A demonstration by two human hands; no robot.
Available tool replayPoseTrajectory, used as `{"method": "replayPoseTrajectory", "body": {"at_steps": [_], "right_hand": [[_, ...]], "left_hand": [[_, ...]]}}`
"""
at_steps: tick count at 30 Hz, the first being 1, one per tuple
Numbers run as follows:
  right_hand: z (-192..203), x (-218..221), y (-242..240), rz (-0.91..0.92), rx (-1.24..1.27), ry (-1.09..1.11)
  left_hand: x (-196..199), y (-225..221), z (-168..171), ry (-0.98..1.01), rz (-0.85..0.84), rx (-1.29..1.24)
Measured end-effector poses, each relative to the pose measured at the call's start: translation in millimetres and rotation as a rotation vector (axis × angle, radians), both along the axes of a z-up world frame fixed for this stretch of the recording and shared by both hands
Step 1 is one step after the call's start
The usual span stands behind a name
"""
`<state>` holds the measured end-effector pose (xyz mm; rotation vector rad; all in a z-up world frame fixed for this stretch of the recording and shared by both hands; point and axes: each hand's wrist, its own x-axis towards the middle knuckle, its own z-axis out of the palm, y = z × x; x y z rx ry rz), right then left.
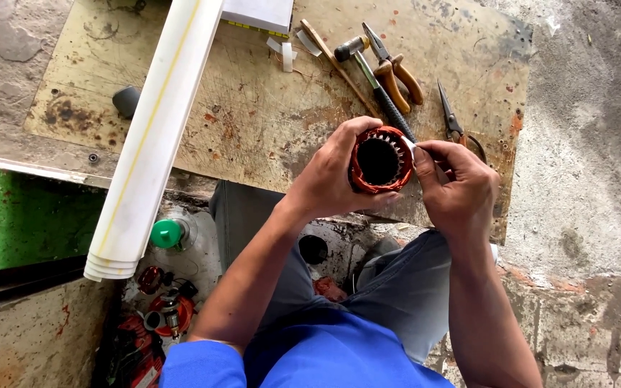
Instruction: Inserting insulation strips and organizing copper windings in a motor stator during a repair process.
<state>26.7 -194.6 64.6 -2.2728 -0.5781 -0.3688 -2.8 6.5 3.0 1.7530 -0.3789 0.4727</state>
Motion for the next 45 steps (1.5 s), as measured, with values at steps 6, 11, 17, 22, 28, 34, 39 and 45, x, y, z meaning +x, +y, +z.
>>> {"method": "replayPoseTrajectory", "body": {"at_steps": [6, 11, 17, 22, 28, 34, 39, 45], "right_hand": [[5, 3, 8, 0.042, -0.011, -0.034], [12, -2, 8, 0.048, 0.041, 0.019], [8, 1, 12, 0.058, 0.064, -0.015], [9, 4, 14, 0.070, 0.090, -0.016], [8, 13, 15, 0.108, 0.096, -0.030], [16, 25, 17, 0.168, 0.096, 0.041], [14, 29, 14, 0.184, 0.108, 0.036], [10, 25, 14, 0.156, 0.134, 0.023]], "left_hand": [[1, 0, -2, -0.010, 0.001, -0.001], [0, 2, 4, -0.005, -0.004, -0.002], [-1, -1, -2, 0.039, -0.015, -0.027], [0, -2, -3, 0.048, -0.024, -0.018], [2, -1, 2, 0.037, -0.043, 0.005], [1, -3, 11, 0.046, -0.041, 0.041], [1, -6, 13, 0.073, -0.043, -0.002], [0, -7, 12, 0.109, 0.017, 0.061]]}}
